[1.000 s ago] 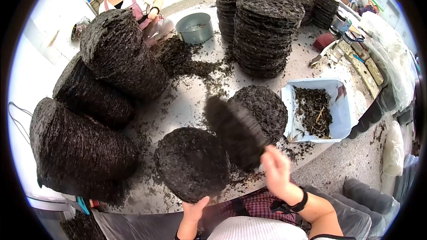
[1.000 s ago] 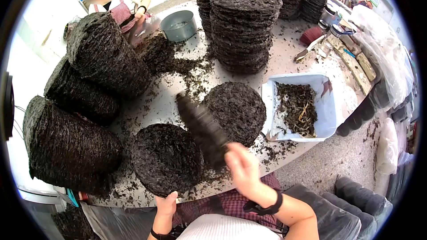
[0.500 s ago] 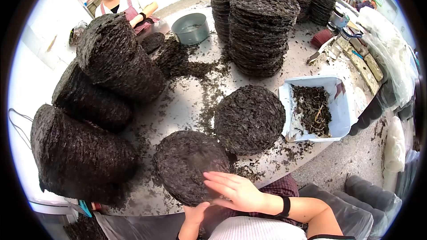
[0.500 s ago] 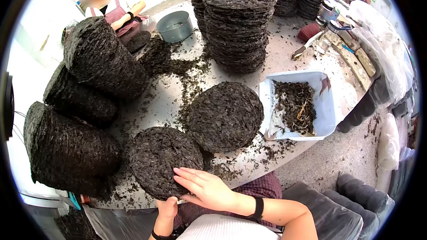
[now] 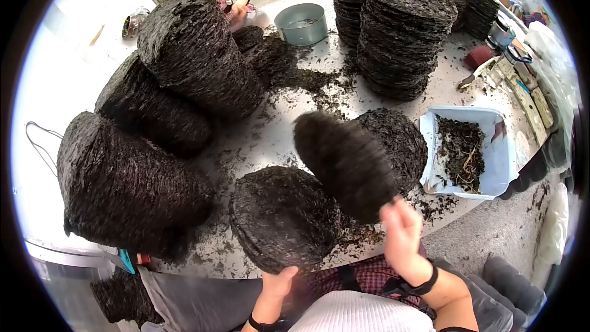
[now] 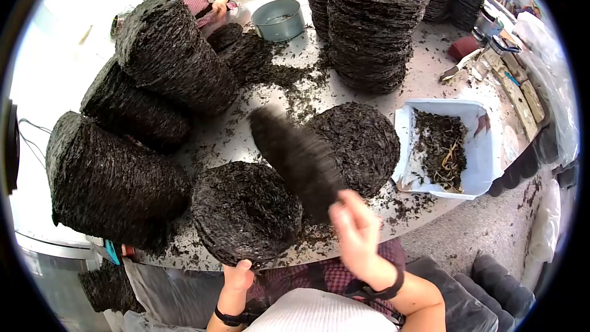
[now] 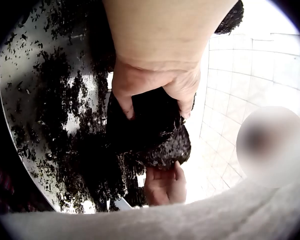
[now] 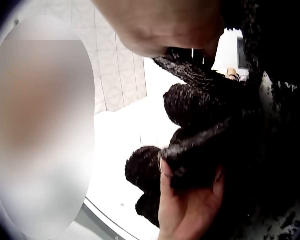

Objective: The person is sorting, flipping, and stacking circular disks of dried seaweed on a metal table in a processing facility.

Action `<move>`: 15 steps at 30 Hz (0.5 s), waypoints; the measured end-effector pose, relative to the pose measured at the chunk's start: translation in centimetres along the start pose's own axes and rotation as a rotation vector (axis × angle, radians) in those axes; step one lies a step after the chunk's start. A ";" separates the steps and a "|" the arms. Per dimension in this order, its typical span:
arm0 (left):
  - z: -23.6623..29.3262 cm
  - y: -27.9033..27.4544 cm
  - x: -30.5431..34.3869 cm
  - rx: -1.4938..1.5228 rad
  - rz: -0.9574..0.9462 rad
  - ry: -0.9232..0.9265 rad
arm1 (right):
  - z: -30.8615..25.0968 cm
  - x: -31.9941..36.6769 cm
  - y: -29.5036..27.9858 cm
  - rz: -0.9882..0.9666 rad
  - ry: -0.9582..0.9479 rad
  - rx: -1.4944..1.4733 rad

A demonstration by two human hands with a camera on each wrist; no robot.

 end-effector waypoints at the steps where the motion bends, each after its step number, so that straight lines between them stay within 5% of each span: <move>1: 0.1 -0.2 0.0 0.035 -0.001 -0.005 | 1.8 -0.8 -1.9 0.070 0.074 -0.159; 6: -0.2 -1.3 0.8 -0.023 0.083 -0.020 | 3.1 -2.0 -6.9 0.397 0.133 0.103; 7: -0.3 -0.5 0.7 -0.057 0.084 -0.032 | 1.9 -1.3 -6.1 0.378 0.013 0.141; 11: -0.3 2.8 0.5 -0.403 -0.042 -0.011 | -5.2 2.6 5.6 -0.474 -0.393 0.433; 15: 0.2 3.5 0.0 -0.521 -0.041 0.016 | -5.9 4.7 9.7 -0.577 -0.565 0.562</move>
Point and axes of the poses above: each hand's wrist, its own x-axis away from the middle knuckle, its own y-axis out of the palm, z = x × y, the point moved 10 cm from there along -x, towards the middle knuckle, and after that the axes turned 15 degrees about x, right-handed, at the moved point
